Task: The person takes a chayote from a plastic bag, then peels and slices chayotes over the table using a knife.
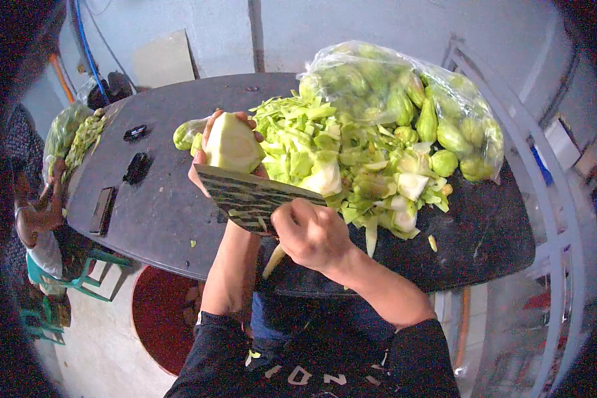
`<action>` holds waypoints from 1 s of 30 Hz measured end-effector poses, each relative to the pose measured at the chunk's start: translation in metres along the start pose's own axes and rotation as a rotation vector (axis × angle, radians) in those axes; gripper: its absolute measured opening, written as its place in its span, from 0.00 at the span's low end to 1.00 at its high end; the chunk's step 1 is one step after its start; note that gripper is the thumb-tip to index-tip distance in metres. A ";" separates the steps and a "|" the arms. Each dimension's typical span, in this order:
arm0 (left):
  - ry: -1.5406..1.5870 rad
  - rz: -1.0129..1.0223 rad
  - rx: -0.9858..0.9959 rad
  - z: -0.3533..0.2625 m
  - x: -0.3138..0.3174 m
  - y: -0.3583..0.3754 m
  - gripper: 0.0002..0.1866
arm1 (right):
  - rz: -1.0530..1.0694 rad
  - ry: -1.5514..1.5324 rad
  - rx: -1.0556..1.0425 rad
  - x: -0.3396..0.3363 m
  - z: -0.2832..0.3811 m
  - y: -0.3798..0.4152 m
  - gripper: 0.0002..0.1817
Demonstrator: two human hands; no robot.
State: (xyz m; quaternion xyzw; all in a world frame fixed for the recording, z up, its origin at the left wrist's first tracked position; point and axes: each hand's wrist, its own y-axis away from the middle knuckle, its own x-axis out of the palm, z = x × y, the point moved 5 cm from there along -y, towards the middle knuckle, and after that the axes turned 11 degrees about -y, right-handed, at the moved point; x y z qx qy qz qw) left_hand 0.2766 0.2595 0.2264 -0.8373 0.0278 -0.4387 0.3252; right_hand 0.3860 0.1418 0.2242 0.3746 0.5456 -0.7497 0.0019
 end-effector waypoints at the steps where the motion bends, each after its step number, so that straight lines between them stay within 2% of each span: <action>1: 0.000 -0.001 0.004 -0.001 0.001 0.000 0.33 | -0.001 0.026 0.010 0.001 0.001 0.000 0.09; 4: -0.109 -0.058 0.037 -0.005 0.001 0.002 0.33 | 0.005 0.039 0.008 0.000 0.000 -0.002 0.09; 6: -0.089 0.016 0.013 -0.003 0.002 0.001 0.33 | 0.012 0.030 -0.002 0.000 -0.001 -0.003 0.09; 10: -0.201 0.004 -0.001 -0.005 0.007 0.004 0.33 | -0.010 0.095 0.011 0.000 -0.001 -0.004 0.09; 12: -0.397 -0.172 0.183 -0.013 0.009 0.005 0.31 | -0.025 0.105 0.023 0.002 0.000 -0.004 0.09; 13: -0.403 -0.170 0.182 -0.015 0.007 0.005 0.31 | -0.038 0.113 0.025 0.003 0.001 -0.005 0.09; 15: -0.203 -0.009 -0.022 -0.005 0.011 0.005 0.34 | -0.056 0.129 0.029 0.001 0.000 -0.006 0.08; 19: -0.289 -0.037 0.052 -0.005 0.013 0.005 0.35 | -0.039 0.122 0.045 -0.001 -0.002 -0.006 0.08; 21: -0.243 -0.027 0.072 -0.008 0.012 0.004 0.30 | -0.053 0.097 0.060 0.000 -0.001 -0.007 0.08; 22: -0.082 0.024 0.021 -0.005 0.015 0.003 0.30 | -0.043 0.107 0.056 0.001 -0.001 -0.007 0.08; 23: -0.082 0.028 0.017 -0.004 0.015 0.003 0.30 | -0.031 0.121 0.054 0.002 -0.002 -0.006 0.08; 25: -0.152 0.019 0.021 -0.005 0.016 0.003 0.30 | -0.042 0.119 0.069 0.001 -0.004 -0.005 0.08; 26: -0.265 -0.091 0.023 -0.006 0.015 0.006 0.31 | -0.051 0.106 0.080 0.001 -0.004 -0.004 0.08; 27: -0.267 -0.093 0.022 -0.006 0.014 0.007 0.31 | -0.050 0.104 0.082 0.001 -0.003 -0.004 0.08; 29: -0.276 -0.048 -0.014 -0.005 0.012 0.005 0.32 | -0.035 0.135 0.092 0.002 -0.002 -0.006 0.08; 30: -0.060 0.065 -0.036 -0.002 0.016 0.003 0.33 | -0.039 0.136 0.096 0.002 -0.002 -0.006 0.08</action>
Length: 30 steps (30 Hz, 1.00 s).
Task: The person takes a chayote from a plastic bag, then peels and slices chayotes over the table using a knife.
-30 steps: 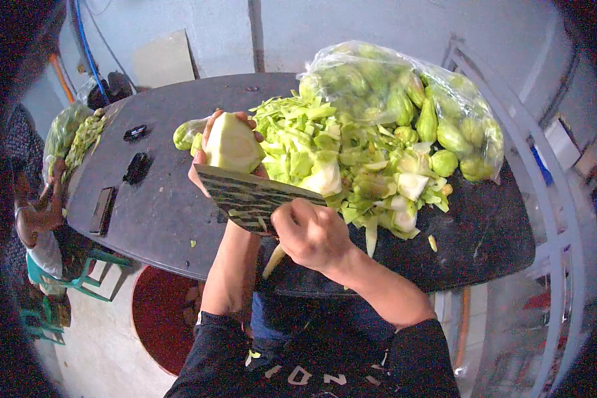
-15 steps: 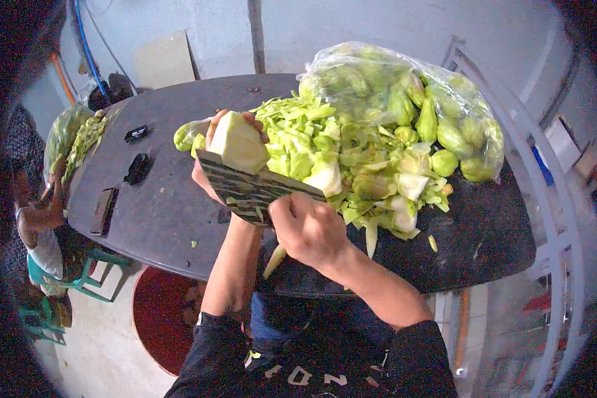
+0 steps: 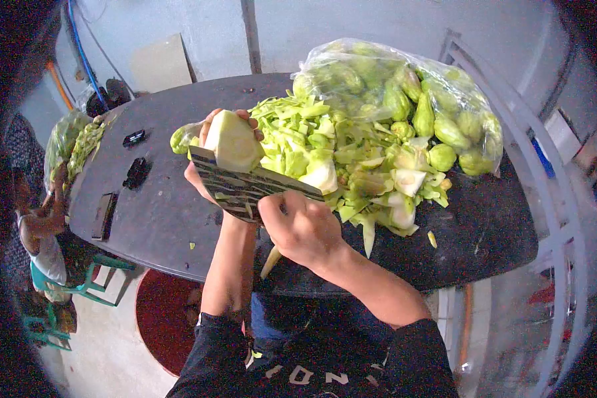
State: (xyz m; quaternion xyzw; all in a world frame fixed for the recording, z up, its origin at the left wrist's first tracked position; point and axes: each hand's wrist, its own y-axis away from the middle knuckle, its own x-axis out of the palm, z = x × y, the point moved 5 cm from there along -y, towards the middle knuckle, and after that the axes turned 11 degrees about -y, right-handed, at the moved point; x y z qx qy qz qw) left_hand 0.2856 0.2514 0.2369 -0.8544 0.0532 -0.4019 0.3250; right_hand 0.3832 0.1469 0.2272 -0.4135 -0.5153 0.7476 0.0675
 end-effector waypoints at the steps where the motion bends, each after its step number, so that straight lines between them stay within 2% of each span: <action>1: 0.004 0.005 -0.005 0.002 0.000 0.000 0.33 | 0.019 0.022 -0.002 0.001 -0.002 0.001 0.08; 4: -0.248 -0.103 0.076 0.004 -0.006 0.004 0.32 | 0.017 0.012 0.010 0.002 -0.002 0.000 0.08; 6: -0.149 -0.073 0.027 0.004 -0.006 0.004 0.32 | -0.016 -0.035 0.022 0.001 -0.001 -0.001 0.08; 8: -0.011 0.062 -0.052 0.007 -0.003 -0.001 0.31 | 0.031 0.100 -0.027 0.001 0.001 -0.002 0.07; 9: -0.007 0.063 -0.061 0.010 -0.006 -0.001 0.31 | 0.033 0.105 -0.019 0.000 0.001 0.000 0.07; 11: 0.127 0.037 -0.120 0.019 -0.012 -0.001 0.40 | 0.061 0.108 0.004 0.001 -0.001 0.000 0.06; 12: -0.040 -0.069 -0.138 0.015 -0.009 0.000 0.41 | 0.064 0.083 0.013 0.003 -0.002 -0.001 0.07; 13: -0.042 -0.068 -0.138 0.015 -0.009 0.000 0.41 | 0.063 0.082 0.014 0.003 0.000 -0.001 0.07; 15: 0.036 0.032 -0.158 0.015 -0.007 0.000 0.31 | 0.105 0.081 0.058 0.002 0.004 -0.004 0.08; 19: 0.033 0.042 -0.145 0.018 -0.009 0.000 0.31 | 0.114 0.058 0.133 -0.002 0.006 -0.003 0.10; 21: 0.131 -0.065 -0.186 0.017 -0.013 -0.001 0.31 | 0.108 0.068 0.074 -0.005 0.007 -0.002 0.08; 25: 0.054 -0.102 -0.263 0.015 -0.020 -0.003 0.34 | 0.167 0.091 0.072 -0.002 0.002 0.008 0.08; 30: -0.005 -0.151 -0.125 0.009 -0.013 -0.002 0.32 | 0.161 0.118 0.089 0.000 0.003 0.003 0.08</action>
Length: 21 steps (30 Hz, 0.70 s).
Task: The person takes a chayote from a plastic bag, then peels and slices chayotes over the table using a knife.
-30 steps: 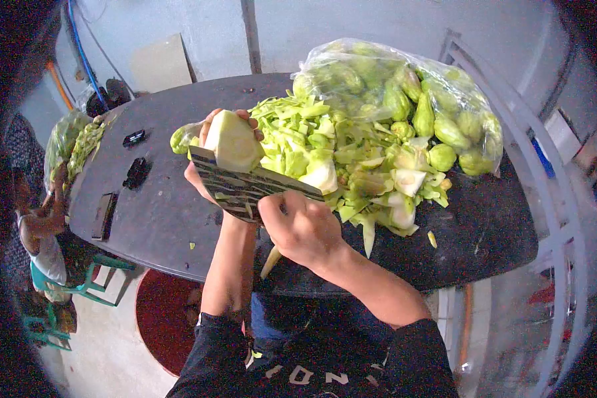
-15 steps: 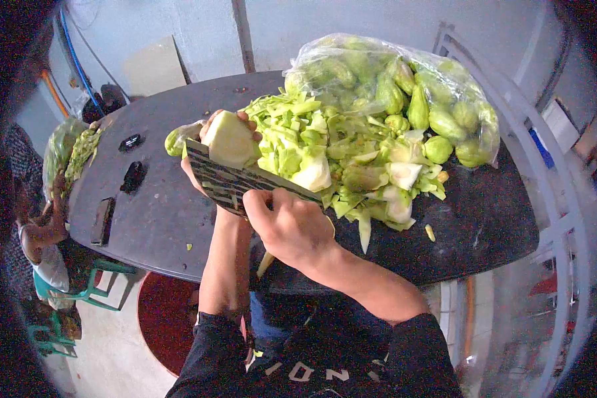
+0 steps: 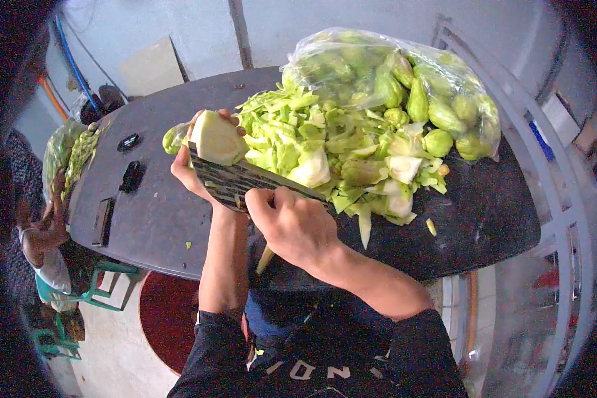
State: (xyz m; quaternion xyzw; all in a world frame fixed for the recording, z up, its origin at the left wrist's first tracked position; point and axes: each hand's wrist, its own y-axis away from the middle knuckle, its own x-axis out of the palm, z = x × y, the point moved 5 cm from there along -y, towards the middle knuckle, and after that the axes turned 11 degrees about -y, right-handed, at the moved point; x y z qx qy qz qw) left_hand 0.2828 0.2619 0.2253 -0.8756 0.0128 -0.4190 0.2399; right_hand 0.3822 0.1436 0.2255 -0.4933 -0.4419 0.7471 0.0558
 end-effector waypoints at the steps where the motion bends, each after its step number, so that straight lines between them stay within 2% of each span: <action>1: 0.000 -0.001 0.001 -0.001 -0.002 -0.001 0.32 | 0.000 -0.001 -0.001 0.001 0.000 0.000 0.08; 3: 0.032 0.035 -0.110 0.003 -0.005 -0.004 0.32 | -0.010 0.037 -0.034 0.002 -0.001 -0.001 0.08; 5: 0.043 0.020 -0.105 0.005 -0.005 -0.005 0.32 | -0.001 0.034 -0.027 0.003 -0.001 -0.002 0.08; 7: -0.027 0.027 0.041 -0.001 -0.005 -0.005 0.33 | 0.006 0.024 -0.024 0.005 0.001 -0.002 0.08; 11: -0.013 0.039 0.048 -0.001 -0.007 -0.005 0.33 | -0.009 0.019 -0.022 0.006 0.003 -0.003 0.08; 13: 0.038 0.015 -0.071 0.004 -0.011 -0.006 0.33 | -0.016 0.044 -0.024 0.005 0.001 -0.003 0.08; 17: 0.079 0.098 -0.052 0.004 -0.012 -0.006 0.33 | -0.012 0.027 -0.039 0.006 0.000 -0.004 0.08; 21: 0.012 0.018 -0.019 0.006 -0.015 -0.005 0.35 | 0.028 0.023 -0.010 0.007 -0.001 -0.004 0.08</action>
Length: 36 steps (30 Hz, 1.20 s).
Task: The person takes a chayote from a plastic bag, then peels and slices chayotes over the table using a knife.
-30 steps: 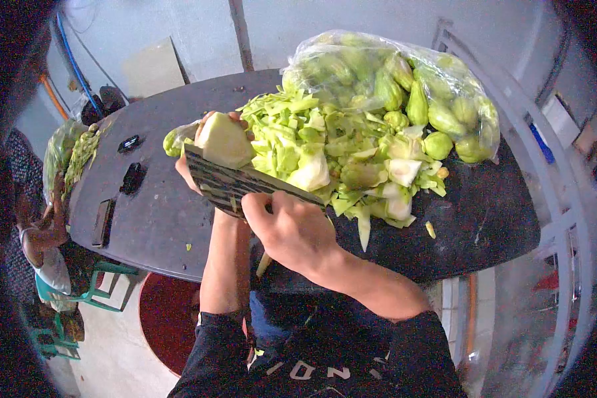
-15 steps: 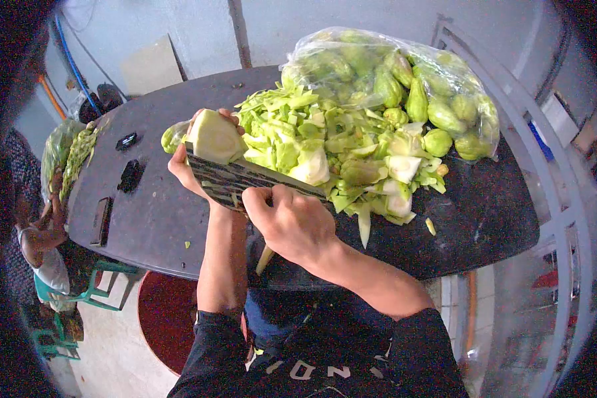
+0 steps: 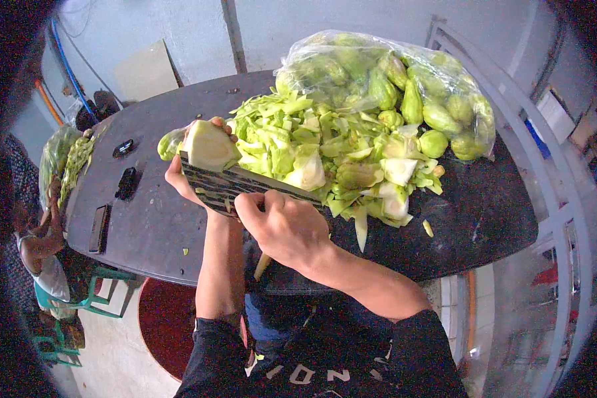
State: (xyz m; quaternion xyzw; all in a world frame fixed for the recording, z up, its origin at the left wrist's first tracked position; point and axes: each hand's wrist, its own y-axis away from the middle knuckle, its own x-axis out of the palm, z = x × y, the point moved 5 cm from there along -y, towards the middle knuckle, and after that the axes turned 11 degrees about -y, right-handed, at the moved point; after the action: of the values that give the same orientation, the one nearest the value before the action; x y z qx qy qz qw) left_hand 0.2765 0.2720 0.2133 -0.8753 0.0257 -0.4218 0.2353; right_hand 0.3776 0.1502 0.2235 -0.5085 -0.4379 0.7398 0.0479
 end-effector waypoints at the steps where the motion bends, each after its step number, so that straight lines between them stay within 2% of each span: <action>1: -0.001 0.002 -0.002 0.001 -0.001 0.001 0.35 | -0.003 0.002 -0.009 0.000 -0.001 0.000 0.08; 3: 0.057 0.103 -0.077 0.009 0.003 0.003 0.34 | -0.031 -0.012 -0.014 -0.001 -0.005 -0.005 0.08; 6: 0.156 0.139 -0.066 0.017 0.009 0.008 0.34 | -0.060 -0.029 -0.004 -0.006 -0.004 -0.007 0.08; 11: 0.112 0.111 -0.021 0.017 0.010 0.009 0.34 | -0.061 -0.044 0.032 -0.006 -0.006 -0.007 0.08; 14: -0.036 0.005 -0.015 0.012 0.012 0.008 0.37 | -0.091 -0.165 0.049 -0.006 -0.014 -0.008 0.07; 16: -0.110 -0.031 -0.048 0.011 0.014 0.007 0.34 | -0.114 -0.383 0.062 -0.009 -0.024 -0.010 0.05; 18: -0.057 -0.021 -0.060 0.009 0.018 0.006 0.33 | -0.126 -0.473 0.089 -0.017 -0.032 -0.013 0.05; 20: -0.074 0.042 -0.055 0.006 0.024 0.009 0.29 | -0.037 -0.634 0.195 -0.024 -0.039 -0.016 0.06; 24: -0.075 0.061 -0.093 0.008 0.024 0.009 0.29 | -0.017 -0.742 0.275 -0.023 -0.051 -0.013 0.05; 30: -0.048 0.049 -0.155 0.010 0.022 0.008 0.29 | -0.065 -0.801 0.285 -0.019 -0.059 -0.013 0.08; 36: 0.004 -0.142 -0.173 0.014 0.015 0.007 0.31 | -0.076 -0.921 0.380 -0.010 -0.063 -0.011 0.07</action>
State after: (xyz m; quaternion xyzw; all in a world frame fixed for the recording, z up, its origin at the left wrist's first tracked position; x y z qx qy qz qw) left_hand 0.2975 0.2674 0.2140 -0.8910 0.0005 -0.4355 0.1285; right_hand 0.4283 0.1898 0.2320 -0.0952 -0.2892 0.9520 -0.0317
